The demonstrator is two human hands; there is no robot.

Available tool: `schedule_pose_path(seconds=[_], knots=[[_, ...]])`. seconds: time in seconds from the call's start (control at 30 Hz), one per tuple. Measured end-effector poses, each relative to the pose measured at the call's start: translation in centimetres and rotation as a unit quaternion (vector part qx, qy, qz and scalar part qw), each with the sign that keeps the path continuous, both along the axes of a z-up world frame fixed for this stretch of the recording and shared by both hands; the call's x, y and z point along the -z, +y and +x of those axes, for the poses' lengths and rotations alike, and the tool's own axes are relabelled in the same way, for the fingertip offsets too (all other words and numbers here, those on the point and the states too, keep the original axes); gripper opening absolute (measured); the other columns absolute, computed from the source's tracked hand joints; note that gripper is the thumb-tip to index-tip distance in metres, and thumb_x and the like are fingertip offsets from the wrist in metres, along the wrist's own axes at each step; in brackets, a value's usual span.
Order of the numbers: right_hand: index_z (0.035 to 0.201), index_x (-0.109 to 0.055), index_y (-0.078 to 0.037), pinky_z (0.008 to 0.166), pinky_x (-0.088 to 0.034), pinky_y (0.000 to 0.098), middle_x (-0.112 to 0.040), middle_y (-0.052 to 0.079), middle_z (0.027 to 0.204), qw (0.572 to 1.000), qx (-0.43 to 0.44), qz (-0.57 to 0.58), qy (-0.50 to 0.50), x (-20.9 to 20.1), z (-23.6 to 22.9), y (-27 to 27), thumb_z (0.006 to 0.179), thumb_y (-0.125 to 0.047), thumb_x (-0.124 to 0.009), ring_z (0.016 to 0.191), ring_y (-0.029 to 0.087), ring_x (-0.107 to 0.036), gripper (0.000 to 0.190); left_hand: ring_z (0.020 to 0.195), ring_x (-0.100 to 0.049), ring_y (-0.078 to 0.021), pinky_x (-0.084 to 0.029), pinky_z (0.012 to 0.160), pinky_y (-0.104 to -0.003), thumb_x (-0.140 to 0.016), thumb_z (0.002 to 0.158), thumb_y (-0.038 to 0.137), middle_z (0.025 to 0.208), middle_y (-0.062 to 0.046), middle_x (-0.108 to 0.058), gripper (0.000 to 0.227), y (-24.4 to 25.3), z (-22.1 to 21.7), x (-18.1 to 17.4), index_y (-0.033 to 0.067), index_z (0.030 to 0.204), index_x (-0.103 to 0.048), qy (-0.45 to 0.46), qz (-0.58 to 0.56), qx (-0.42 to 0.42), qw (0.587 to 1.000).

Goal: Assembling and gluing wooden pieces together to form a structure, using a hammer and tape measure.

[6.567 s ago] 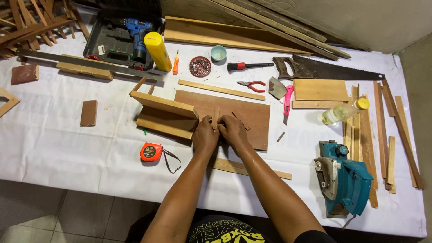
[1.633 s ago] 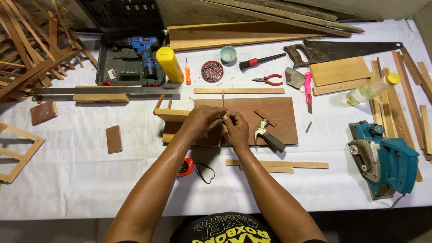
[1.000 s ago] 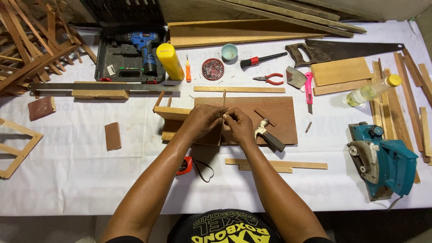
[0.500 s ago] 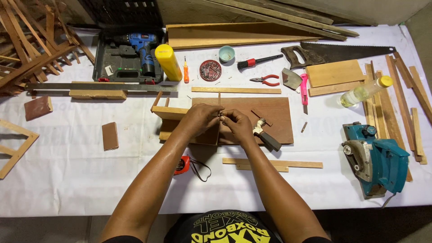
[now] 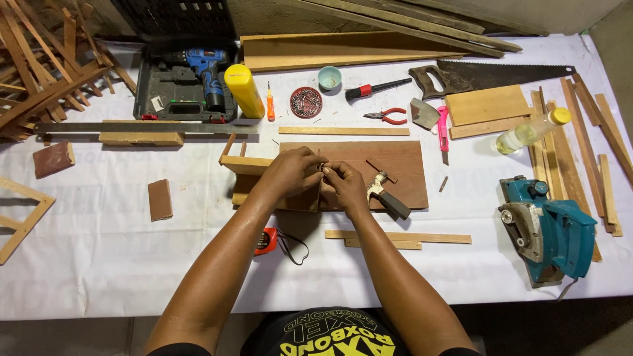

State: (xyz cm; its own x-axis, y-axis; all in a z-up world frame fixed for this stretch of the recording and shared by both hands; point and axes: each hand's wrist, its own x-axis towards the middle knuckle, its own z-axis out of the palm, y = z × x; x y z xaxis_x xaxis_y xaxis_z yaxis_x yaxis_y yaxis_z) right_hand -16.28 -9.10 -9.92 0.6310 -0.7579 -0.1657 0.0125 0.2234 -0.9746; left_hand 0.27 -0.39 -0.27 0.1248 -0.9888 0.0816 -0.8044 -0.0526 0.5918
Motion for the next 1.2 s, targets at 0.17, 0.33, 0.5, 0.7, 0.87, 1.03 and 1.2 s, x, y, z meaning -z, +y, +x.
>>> schedule_pose_path(seconds=[0.17, 0.33, 0.5, 0.7, 0.87, 1.03, 1.2], knots=[[0.112, -0.072, -0.005, 0.079, -0.06, 0.0242, -0.074, 0.002, 0.099, 0.999, 0.015, 0.008, 0.035, -2.1, 0.0, 0.7, 0.099, -0.019, -0.068, 0.088, 0.01, -0.07, 0.02, 0.097, -0.071, -0.0335, -0.056, 0.085, -0.044, -0.075, 0.084, 0.03, 0.108, -0.012, -0.072, 0.037, 0.0, -0.2, -0.4, 0.0145, 0.118, -0.075, -0.003, 0.001, -0.009, 1.0], [0.113, -0.072, -0.005, 0.077, -0.059, 0.0235, -0.073, 0.002, 0.099, 1.0, 0.021, 0.011, 0.015, -2.4, 0.0, 1.0, 0.099, -0.019, -0.068, 0.088, 0.01, -0.071, 0.019, 0.097, -0.071, -0.0332, -0.056, 0.086, -0.043, -0.075, 0.084, 0.029, 0.109, -0.012, -0.072, 0.037, 0.0, -0.5, -0.9, 0.0142, 0.118, -0.075, -0.004, 0.014, -0.019, 1.0], [0.112, -0.071, -0.004, 0.072, -0.057, 0.0251, -0.073, 0.003, 0.098, 0.999, 0.019, 0.039, 0.007, -2.5, 0.1, 1.1, 0.098, -0.018, -0.068, 0.087, 0.011, -0.071, 0.02, 0.096, -0.071, -0.033, -0.056, 0.085, -0.044, -0.074, 0.086, 0.029, 0.107, -0.011, -0.073, 0.034, 0.1, -0.6, -0.8, 0.0145, 0.117, -0.076, -0.012, 0.015, -0.026, 0.999], [0.111, -0.071, -0.001, 0.08, -0.06, 0.0243, -0.073, 0.003, 0.1, 0.999, 0.03, 0.013, -0.008, -1.8, 0.4, 1.1, 0.099, -0.02, -0.069, 0.089, 0.011, -0.071, 0.022, 0.091, -0.072, -0.0318, -0.057, 0.081, -0.043, -0.075, 0.086, 0.027, 0.102, -0.01, -0.074, 0.032, 0.4, -0.3, -0.7, 0.0148, 0.116, -0.077, -0.001, -0.017, -0.017, 1.0], [0.112, -0.07, -0.003, 0.078, -0.058, 0.0237, -0.074, 0.003, 0.099, 0.999, 0.044, 0.015, -0.002, -2.4, -0.1, 1.3, 0.098, -0.022, -0.07, 0.087, 0.009, -0.07, 0.023, 0.089, -0.073, -0.0286, -0.056, 0.081, -0.042, -0.076, 0.086, 0.026, 0.098, -0.007, -0.076, 0.03, 0.4, -0.3, 0.1, 0.0148, 0.114, -0.078, -0.008, -0.069, 0.001, 0.998], [0.111, -0.071, -0.002, 0.079, -0.059, 0.0243, -0.075, 0.004, 0.1, 0.998, 0.06, 0.014, 0.008, -2.3, -1.8, 0.9, 0.098, -0.022, -0.07, 0.087, 0.009, -0.069, 0.024, 0.092, -0.072, -0.022, -0.048, 0.09, -0.043, -0.078, 0.085, 0.027, 0.093, -0.002, -0.077, 0.024, -0.2, -2.0, -0.7, 0.0174, 0.107, -0.08, -0.074, -0.108, 0.02, 0.991], [0.11, -0.072, -0.001, 0.08, -0.06, 0.0251, -0.074, 0.004, 0.099, 0.996, 0.085, 0.01, -0.027, -2.4, -4.3, -0.6, 0.097, -0.021, -0.072, 0.086, 0.01, -0.069, 0.023, 0.099, -0.068, -0.0195, -0.042, 0.097, -0.044, -0.08, 0.086, 0.029, 0.092, 0.0, -0.076, 0.021, -1.8, -4.9, -0.5, 0.019, 0.104, -0.079, -0.14, -0.153, 0.021, 0.978]])
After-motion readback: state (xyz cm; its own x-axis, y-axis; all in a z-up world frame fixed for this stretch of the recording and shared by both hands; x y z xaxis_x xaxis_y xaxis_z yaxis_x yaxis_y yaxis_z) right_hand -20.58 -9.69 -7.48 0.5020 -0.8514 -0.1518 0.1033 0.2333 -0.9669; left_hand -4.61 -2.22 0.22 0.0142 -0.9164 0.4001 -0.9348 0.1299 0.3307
